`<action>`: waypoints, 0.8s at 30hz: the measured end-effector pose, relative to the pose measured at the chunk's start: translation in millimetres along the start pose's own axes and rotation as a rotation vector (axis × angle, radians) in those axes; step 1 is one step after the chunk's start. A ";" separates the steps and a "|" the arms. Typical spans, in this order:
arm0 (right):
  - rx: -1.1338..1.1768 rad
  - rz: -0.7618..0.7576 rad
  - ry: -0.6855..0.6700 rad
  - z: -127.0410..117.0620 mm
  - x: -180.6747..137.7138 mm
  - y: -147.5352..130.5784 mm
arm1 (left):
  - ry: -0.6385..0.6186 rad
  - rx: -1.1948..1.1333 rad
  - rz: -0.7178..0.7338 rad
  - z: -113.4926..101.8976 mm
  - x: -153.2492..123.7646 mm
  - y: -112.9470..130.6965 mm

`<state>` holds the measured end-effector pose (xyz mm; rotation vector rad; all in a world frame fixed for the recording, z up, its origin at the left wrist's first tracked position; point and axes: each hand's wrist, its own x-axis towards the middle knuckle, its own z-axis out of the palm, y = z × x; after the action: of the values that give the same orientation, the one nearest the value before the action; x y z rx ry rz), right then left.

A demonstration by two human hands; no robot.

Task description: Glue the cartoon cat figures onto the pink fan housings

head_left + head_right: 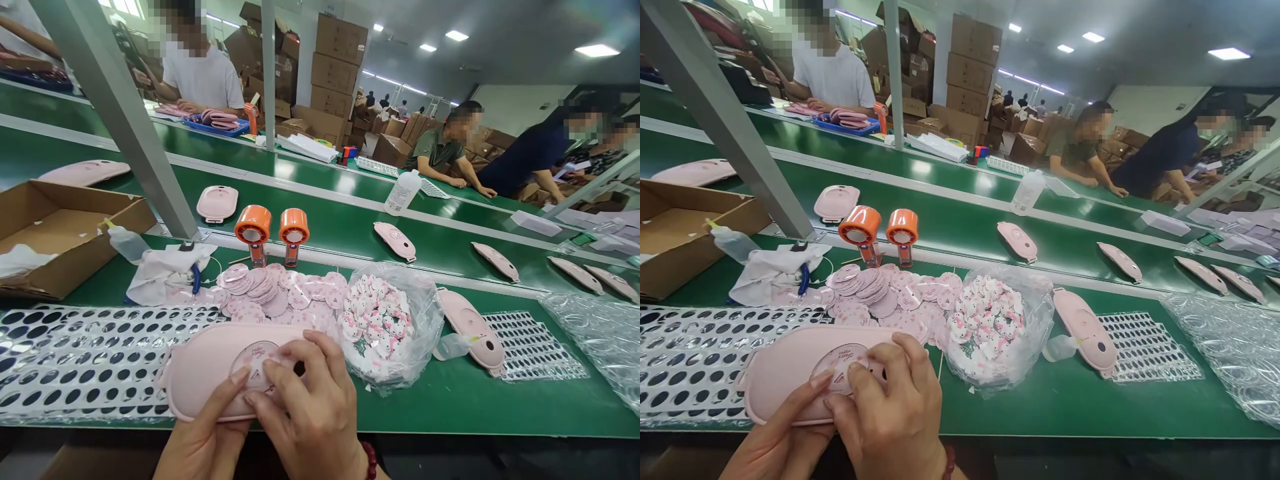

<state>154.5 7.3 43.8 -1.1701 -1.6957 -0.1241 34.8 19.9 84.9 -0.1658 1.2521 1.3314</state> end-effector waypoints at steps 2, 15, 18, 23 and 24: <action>0.004 0.009 -0.006 -5.7 1.1 4.4 | 0.000 0.031 0.023 -0.7 1.8 -1.3; 0.378 0.622 -0.245 -15.2 -4.8 25.0 | -0.180 0.213 0.194 -15.8 12.3 -9.3; 0.530 0.793 -0.294 -18.9 2.6 25.9 | -0.170 0.243 0.166 -15.1 13.4 -7.5; 0.603 0.868 -0.270 -20.3 5.7 26.5 | -0.157 0.336 0.240 -12.2 19.3 -7.7; 0.600 0.865 -0.266 -19.5 5.0 26.7 | -0.157 0.349 0.237 -11.2 20.2 -8.5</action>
<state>187.4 13.3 45.4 -1.3643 -1.1636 1.0351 29.8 21.7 60.9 0.3358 1.3769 1.2737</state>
